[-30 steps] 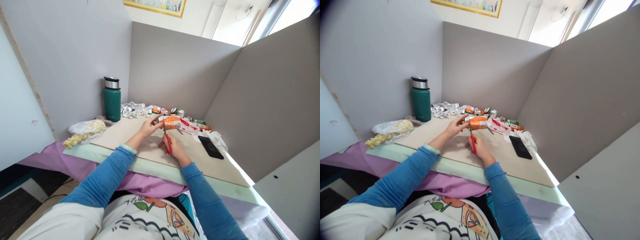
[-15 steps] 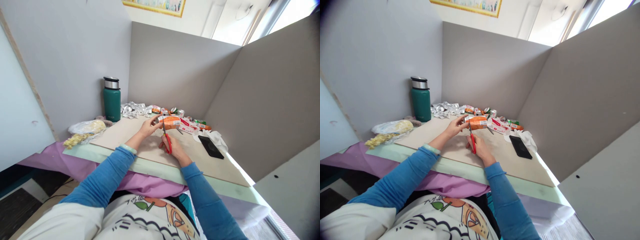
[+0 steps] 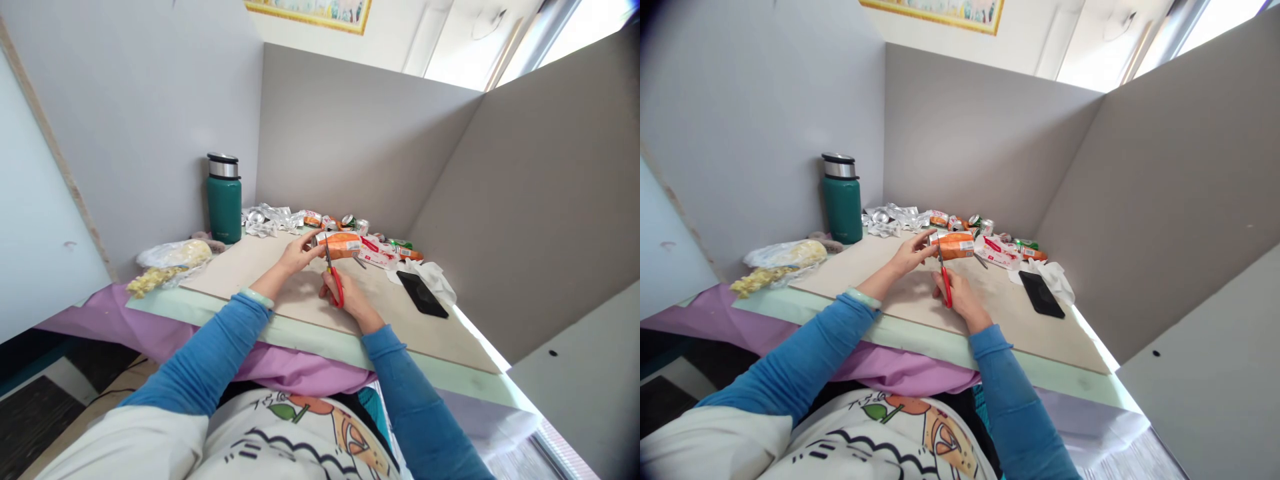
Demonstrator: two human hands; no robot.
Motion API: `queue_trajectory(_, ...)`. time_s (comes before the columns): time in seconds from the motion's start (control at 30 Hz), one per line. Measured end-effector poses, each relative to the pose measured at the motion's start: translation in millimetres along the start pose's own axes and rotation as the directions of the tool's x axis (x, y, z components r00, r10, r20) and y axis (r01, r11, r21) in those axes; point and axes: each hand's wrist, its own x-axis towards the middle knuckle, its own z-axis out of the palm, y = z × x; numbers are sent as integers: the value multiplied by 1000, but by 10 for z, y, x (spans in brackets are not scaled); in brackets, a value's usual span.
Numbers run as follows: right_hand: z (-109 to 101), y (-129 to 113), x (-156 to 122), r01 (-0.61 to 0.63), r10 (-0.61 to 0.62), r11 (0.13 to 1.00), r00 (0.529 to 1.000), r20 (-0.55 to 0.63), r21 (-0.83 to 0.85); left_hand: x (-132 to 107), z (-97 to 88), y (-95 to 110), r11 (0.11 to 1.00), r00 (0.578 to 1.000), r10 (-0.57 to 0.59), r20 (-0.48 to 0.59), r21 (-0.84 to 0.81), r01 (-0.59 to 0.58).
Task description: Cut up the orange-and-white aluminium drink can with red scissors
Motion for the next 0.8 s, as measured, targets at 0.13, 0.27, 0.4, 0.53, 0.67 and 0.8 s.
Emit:
queue_trajectory(0.13,-8,-21,-9,-1,1,1000,1000,5,-18,10,3,-24,1000,1000,-11,0,-9,11)
queue_trajectory(0.27,-13,-27,-8,-2,3,999,1000,9,-41,14,7,-33,999,1000,-17,-9,-31,17)
queue_trajectory(0.4,-14,-23,-5,9,-8,999,1000,14,-50,12,15,-28,999,1000,-13,-14,-31,13)
queue_trajectory(0.53,-14,-14,-4,25,-25,998,1000,11,-51,10,23,-21,999,1000,-26,-15,-28,25)
queue_trajectory(0.67,-13,-6,-4,23,-23,999,1000,9,-49,11,24,-17,999,999,-35,-21,-17,35)
queue_trajectory(0.8,-10,-4,-8,35,-35,998,999,4,-48,11,16,-14,1000,999,-23,-43,-8,22)
